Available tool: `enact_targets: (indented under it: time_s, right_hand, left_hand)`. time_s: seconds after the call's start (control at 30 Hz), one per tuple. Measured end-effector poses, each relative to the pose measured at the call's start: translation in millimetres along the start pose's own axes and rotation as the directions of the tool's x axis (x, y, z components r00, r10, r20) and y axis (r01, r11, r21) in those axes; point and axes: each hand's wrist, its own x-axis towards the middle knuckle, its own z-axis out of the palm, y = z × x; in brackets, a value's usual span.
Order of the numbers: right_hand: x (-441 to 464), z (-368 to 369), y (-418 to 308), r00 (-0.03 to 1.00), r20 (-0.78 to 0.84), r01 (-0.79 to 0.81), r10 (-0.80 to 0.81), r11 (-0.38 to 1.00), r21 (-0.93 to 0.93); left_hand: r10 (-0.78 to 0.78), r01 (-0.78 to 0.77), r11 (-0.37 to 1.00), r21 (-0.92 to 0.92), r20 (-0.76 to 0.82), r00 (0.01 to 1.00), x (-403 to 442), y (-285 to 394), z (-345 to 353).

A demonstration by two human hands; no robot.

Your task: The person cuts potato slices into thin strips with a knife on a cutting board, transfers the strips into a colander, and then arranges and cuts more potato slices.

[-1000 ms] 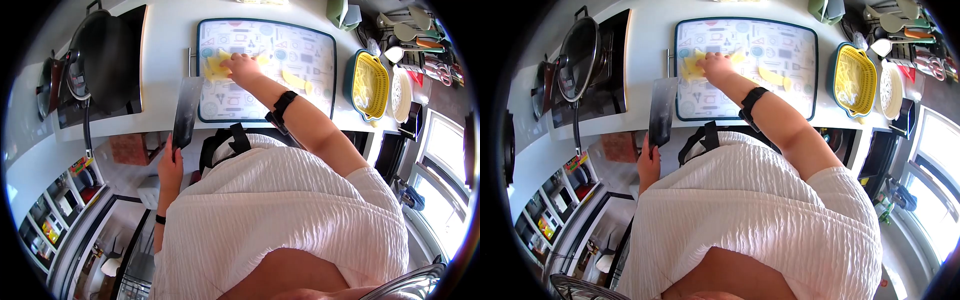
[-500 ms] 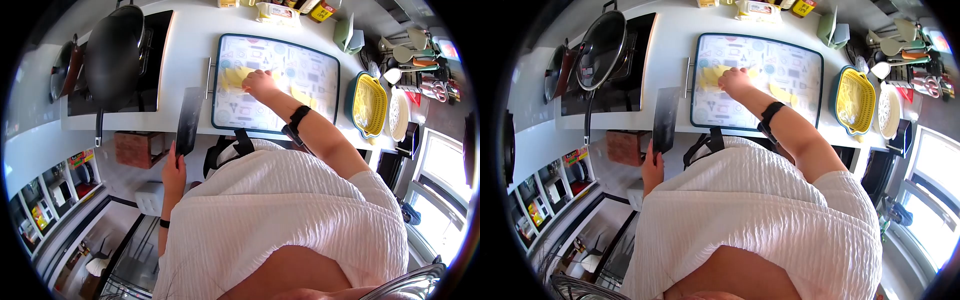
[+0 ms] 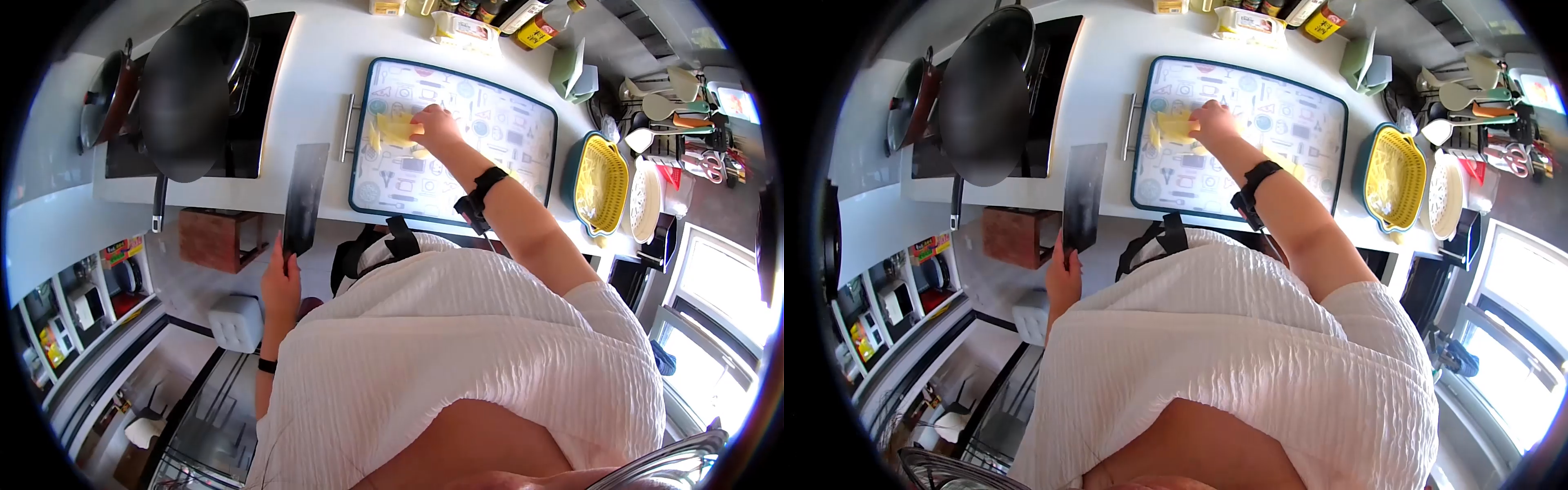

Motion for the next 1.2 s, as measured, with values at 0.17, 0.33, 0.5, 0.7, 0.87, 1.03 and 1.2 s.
enact_targets:
  time_s: [0.17,0.33,0.5,0.7,0.87,1.03,1.2]
  right_hand:
    - [2,2,-8,0.977,0.162,-0.153,0.135,0.983,0.100]
    - [0,3,-11,0.979,0.105,-0.179,0.172,0.982,0.055]
    - [-4,11,-5,0.989,0.009,-0.145,0.145,0.988,0.046]
    - [1,14,-9,0.986,0.116,-0.133,0.118,0.982,0.135]
    - [-2,2,-20,0.968,0.213,-0.170,0.133,0.971,0.166]
    - [-34,-21,-12,0.998,-0.009,-0.054,0.057,0.983,0.178]
    - [-119,-67,56,0.937,-0.171,-0.297,0.304,0.953,0.064]
  left_hand:
    - [0.012,-0.011,1.000,-0.021,0.026,1.000,3,3,-3]
    - [0.036,-0.038,0.999,0.030,0.057,0.998,14,4,-4]
    - [0.074,-0.077,0.995,0.057,0.049,0.996,20,15,-8]
    - [0.026,-0.027,1.000,0.007,0.075,0.997,16,9,-15]
    - [0.037,-0.036,0.999,-0.013,0.078,0.996,17,-4,-16]
    - [0.118,-0.116,0.993,-0.031,0.105,0.987,24,-12,-14]
    - [0.306,-0.320,0.946,0.047,0.188,0.933,43,-9,0]
